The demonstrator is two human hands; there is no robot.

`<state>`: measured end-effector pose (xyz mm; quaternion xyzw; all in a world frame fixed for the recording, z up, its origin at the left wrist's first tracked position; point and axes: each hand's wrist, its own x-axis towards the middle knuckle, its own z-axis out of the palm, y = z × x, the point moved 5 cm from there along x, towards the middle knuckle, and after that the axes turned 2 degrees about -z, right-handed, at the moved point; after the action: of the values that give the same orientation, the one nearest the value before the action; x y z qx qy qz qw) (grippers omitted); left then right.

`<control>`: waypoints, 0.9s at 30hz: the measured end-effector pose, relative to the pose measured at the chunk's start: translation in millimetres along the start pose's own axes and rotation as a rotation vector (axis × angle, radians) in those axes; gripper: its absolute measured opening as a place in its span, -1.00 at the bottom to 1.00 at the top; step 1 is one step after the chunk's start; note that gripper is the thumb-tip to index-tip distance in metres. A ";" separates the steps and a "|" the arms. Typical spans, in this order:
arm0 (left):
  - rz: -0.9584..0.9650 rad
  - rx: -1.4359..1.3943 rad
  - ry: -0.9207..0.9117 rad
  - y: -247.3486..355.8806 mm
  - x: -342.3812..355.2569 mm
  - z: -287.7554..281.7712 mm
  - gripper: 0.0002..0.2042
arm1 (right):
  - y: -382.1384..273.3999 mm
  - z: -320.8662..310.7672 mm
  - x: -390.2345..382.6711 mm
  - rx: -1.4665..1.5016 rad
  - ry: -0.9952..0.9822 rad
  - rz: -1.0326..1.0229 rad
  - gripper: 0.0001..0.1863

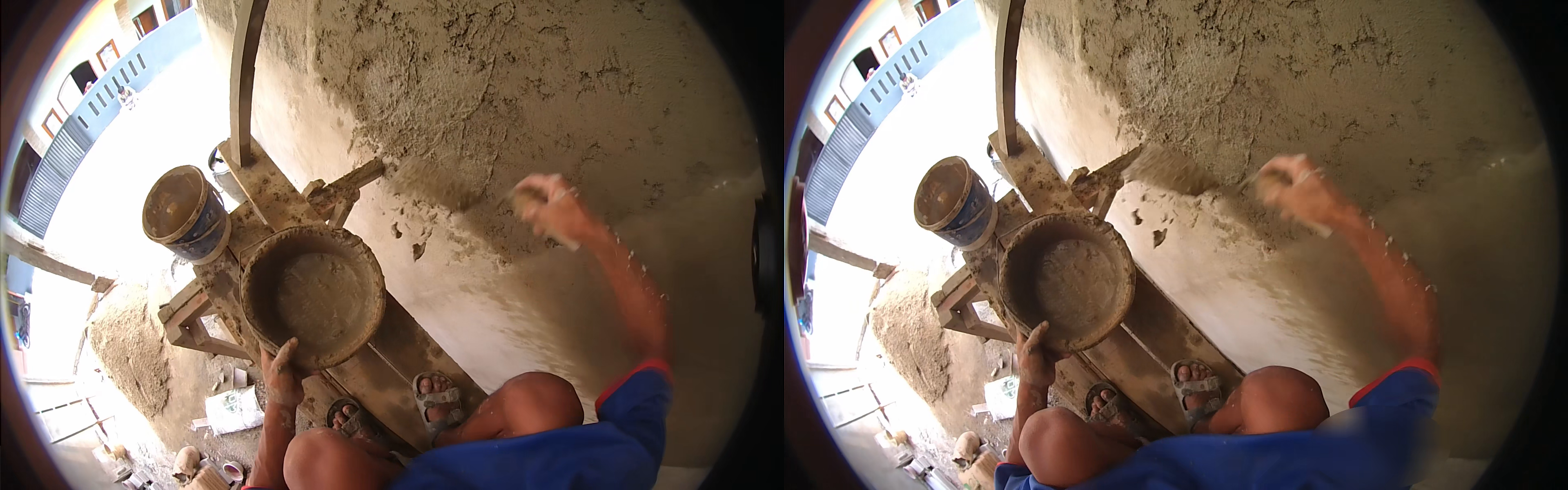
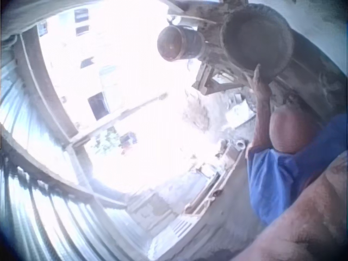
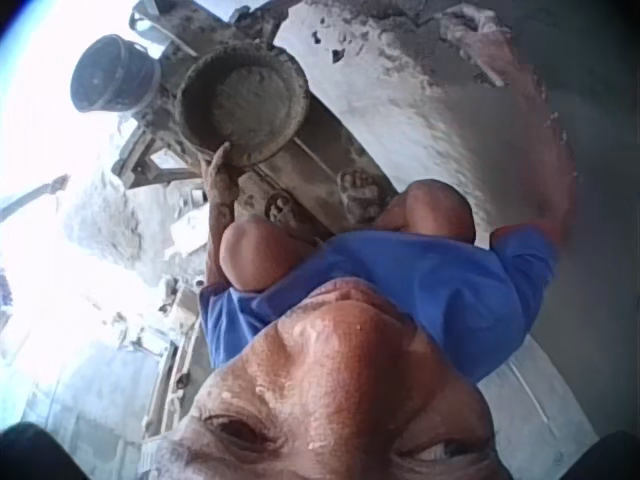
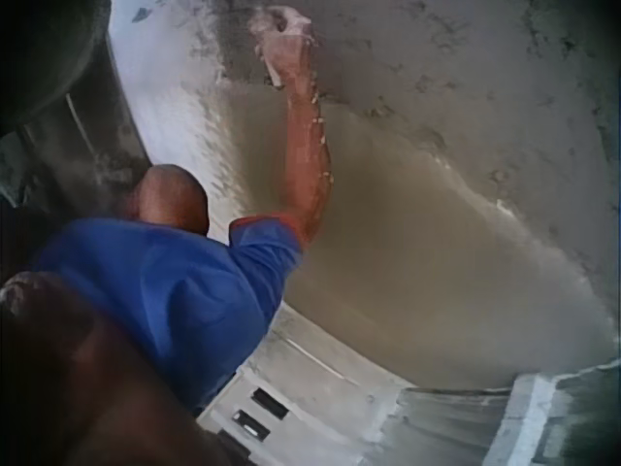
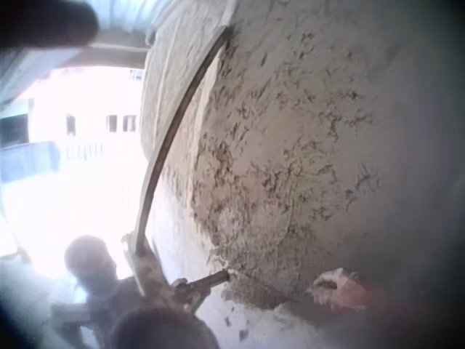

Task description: The person applies plaster to a wall using a trowel. They take wet plaster from a bucket and spread it onto the rough wall surface with the tool.

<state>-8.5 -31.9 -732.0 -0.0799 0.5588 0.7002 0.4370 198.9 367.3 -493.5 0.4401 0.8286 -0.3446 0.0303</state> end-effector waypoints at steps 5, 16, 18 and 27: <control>0.016 -0.159 0.072 -13.6 13.5 8.8 -0.57 | -7.7 -160.4 -65.4 -0.308 0.810 -0.144 -0.56; 0.240 -0.086 0.086 -11.5 9.1 44.6 -0.54 | -51.8 121.6 -2.1 -0.778 0.081 -0.804 -0.68; 0.255 -0.056 0.076 -7.5 1.7 52.9 -0.52 | -53.0 157.4 9.2 -1.078 0.417 -1.101 -0.81; 0.285 0.119 -0.001 12.4 -5.1 52.7 -0.50 | -28.2 258.8 22.9 -0.451 -0.393 -0.803 -0.63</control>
<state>5.7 10.5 -701.0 0.0267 0.6046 0.7210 0.3375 98.2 218.2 -683.1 -0.0044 0.9652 -0.2176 0.1451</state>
